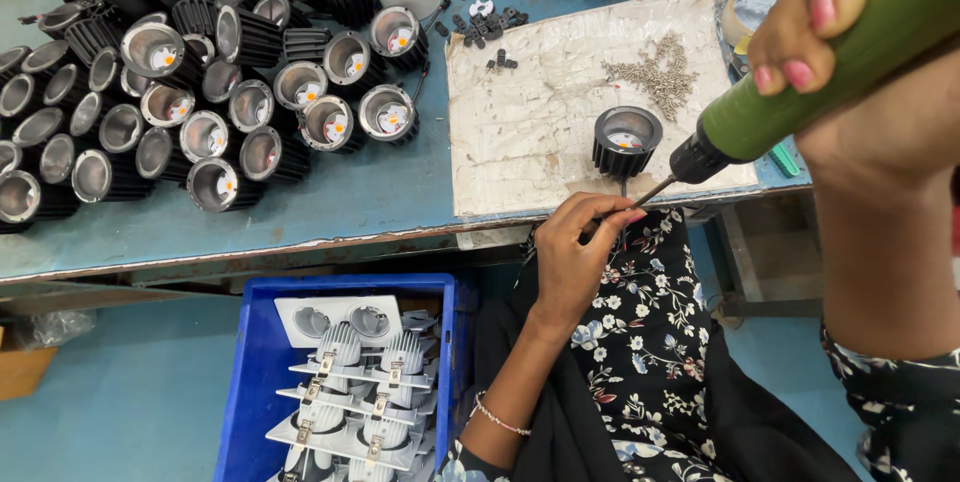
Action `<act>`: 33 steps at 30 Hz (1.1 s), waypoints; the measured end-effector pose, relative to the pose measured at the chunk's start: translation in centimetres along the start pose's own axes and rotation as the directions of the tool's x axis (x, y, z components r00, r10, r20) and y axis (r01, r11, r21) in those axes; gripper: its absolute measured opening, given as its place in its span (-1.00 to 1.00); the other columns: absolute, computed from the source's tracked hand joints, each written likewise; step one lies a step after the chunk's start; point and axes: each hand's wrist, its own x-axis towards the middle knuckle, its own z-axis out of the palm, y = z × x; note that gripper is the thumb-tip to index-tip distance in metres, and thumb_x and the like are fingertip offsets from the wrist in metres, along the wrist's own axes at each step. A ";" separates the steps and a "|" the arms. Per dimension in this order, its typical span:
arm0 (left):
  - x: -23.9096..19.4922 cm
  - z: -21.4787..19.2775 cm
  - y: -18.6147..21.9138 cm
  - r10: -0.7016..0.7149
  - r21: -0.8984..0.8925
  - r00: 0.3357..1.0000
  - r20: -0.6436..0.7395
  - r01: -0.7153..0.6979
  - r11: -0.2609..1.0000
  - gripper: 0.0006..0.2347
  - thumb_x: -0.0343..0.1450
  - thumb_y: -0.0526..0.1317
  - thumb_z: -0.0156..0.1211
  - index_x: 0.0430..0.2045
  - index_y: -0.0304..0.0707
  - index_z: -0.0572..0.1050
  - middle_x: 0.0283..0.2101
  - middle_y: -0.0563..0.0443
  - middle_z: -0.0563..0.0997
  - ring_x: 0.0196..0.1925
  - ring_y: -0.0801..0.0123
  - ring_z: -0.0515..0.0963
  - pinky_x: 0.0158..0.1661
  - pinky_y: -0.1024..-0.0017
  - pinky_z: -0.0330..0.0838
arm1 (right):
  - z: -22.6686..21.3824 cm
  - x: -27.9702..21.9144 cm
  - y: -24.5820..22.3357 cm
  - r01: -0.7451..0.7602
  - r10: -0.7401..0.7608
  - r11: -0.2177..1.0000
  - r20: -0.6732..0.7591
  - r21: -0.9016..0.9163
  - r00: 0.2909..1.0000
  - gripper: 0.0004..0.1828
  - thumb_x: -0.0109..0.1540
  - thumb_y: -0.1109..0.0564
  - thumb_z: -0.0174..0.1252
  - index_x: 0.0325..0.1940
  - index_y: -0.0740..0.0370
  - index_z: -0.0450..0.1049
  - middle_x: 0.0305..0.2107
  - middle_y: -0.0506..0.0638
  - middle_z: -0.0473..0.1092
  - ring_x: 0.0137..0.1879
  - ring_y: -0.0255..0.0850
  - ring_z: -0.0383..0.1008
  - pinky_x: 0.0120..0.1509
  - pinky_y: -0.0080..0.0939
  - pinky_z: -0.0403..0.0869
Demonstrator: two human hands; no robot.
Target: The person assembles LED light fixtures by inserting electronic components into housings, using an electric screwdriver to secure them with screws, and applying small metal connectors by hand.
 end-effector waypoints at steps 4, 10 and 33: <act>0.0 0.0 0.2 0.019 0.050 1.000 0.017 -0.020 0.999 -0.89 0.38 -0.26 0.39 -0.34 -0.30 0.63 -0.29 0.01 0.66 -0.31 0.38 0.66 -0.29 0.46 0.50 | 0.8 0.2 -0.6 0.002 -0.002 1.000 0.008 -0.006 1.000 -0.46 0.44 -0.31 -0.10 -0.26 0.21 0.09 -0.54 -0.01 0.07 -0.46 -0.21 0.10 -0.31 -0.23 0.20; 0.2 -0.1 0.6 0.125 0.172 0.992 0.033 -0.129 0.977 -0.86 0.38 -0.23 0.39 -0.35 -0.30 0.59 -0.30 0.00 0.63 -0.29 0.30 0.65 -0.27 0.41 0.52 | 1.7 0.5 -1.3 0.006 -0.006 1.000 0.019 -0.011 1.000 -0.34 0.41 -0.43 -0.15 -0.28 0.23 0.07 -0.55 0.01 0.06 -0.47 -0.19 0.09 -0.32 -0.21 0.20; 5.9 -2.5 -3.0 -0.005 0.052 0.974 0.228 -0.007 0.999 -0.44 0.30 -0.10 0.48 0.18 -0.21 0.43 0.13 -0.07 0.57 0.15 0.27 0.59 0.02 0.30 0.52 | -0.6 1.1 -1.4 0.004 -0.004 1.000 0.002 -0.006 1.000 -0.33 0.36 -0.41 -0.11 -0.34 0.27 0.09 -0.53 0.02 0.07 -0.46 -0.21 0.11 -0.31 -0.23 0.22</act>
